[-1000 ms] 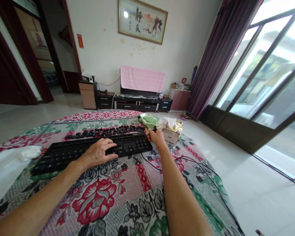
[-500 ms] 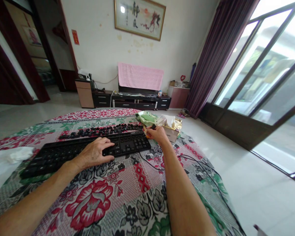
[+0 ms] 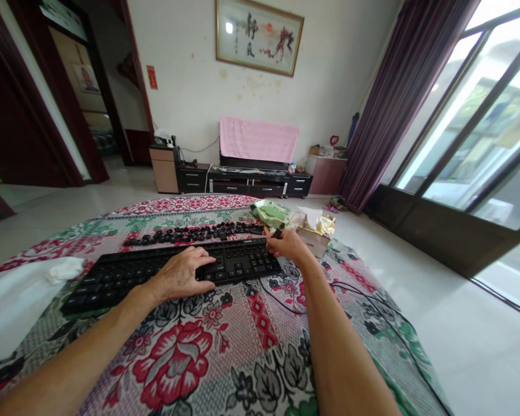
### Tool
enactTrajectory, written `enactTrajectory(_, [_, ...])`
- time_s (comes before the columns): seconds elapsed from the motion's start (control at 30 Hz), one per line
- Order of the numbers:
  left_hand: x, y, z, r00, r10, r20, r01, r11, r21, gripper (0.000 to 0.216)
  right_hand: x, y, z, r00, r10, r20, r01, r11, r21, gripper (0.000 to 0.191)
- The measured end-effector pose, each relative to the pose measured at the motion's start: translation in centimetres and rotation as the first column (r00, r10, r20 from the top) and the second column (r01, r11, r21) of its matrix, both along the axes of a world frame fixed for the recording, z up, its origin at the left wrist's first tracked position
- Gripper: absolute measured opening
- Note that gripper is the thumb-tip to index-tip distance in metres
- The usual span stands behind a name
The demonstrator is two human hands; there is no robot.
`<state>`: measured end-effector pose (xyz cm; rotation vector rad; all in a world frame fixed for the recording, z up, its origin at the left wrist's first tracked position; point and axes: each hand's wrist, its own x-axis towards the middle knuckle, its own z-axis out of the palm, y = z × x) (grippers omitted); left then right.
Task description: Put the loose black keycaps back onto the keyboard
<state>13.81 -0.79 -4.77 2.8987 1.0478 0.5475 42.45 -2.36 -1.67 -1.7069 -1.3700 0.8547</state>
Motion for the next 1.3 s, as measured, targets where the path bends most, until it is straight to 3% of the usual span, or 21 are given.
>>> enactTrajectory(0.47, [-0.1, 0.2, -0.2, 0.999, -0.038, -0.010, 0.038, 0.999, -0.007, 0.050, 0.5, -0.7, 0.6, 0.998, 0.053, 0.030, -0.052, 0.998, -0.030, 0.005])
enactTrajectory(0.77, [-0.2, 0.5, -0.4, 0.999, -0.048, -0.005, 0.048, 0.999, -0.013, 0.052, 1.3, -1.0, 1.1, 0.946, 0.266, 0.183, -0.276, 0.961, 0.029, 0.014])
enactTrajectory(1.03, [-0.2, 0.6, -0.6, 0.999, -0.051, 0.007, 0.051, 0.999, -0.016, 0.052, 0.8, -0.8, 0.7, 0.974, 0.215, 0.068, -0.217, 0.976, 0.028, 0.010])
enactTrajectory(1.13, [-0.2, 0.6, -0.6, 0.998, -0.055, 0.027, 0.055, 0.998, -0.011, 0.051, 0.1, -0.7, 0.8, 0.984, 0.146, 0.098, -0.148, 0.989, 0.014, 0.006])
enactTrajectory(1.3, [-0.2, 0.6, -0.6, 0.999, -0.052, 0.013, 0.052, 0.999, -0.005, 0.050, -0.7, -0.5, 0.9, 0.986, 0.066, 0.151, -0.066, 0.998, -0.003, 0.022])
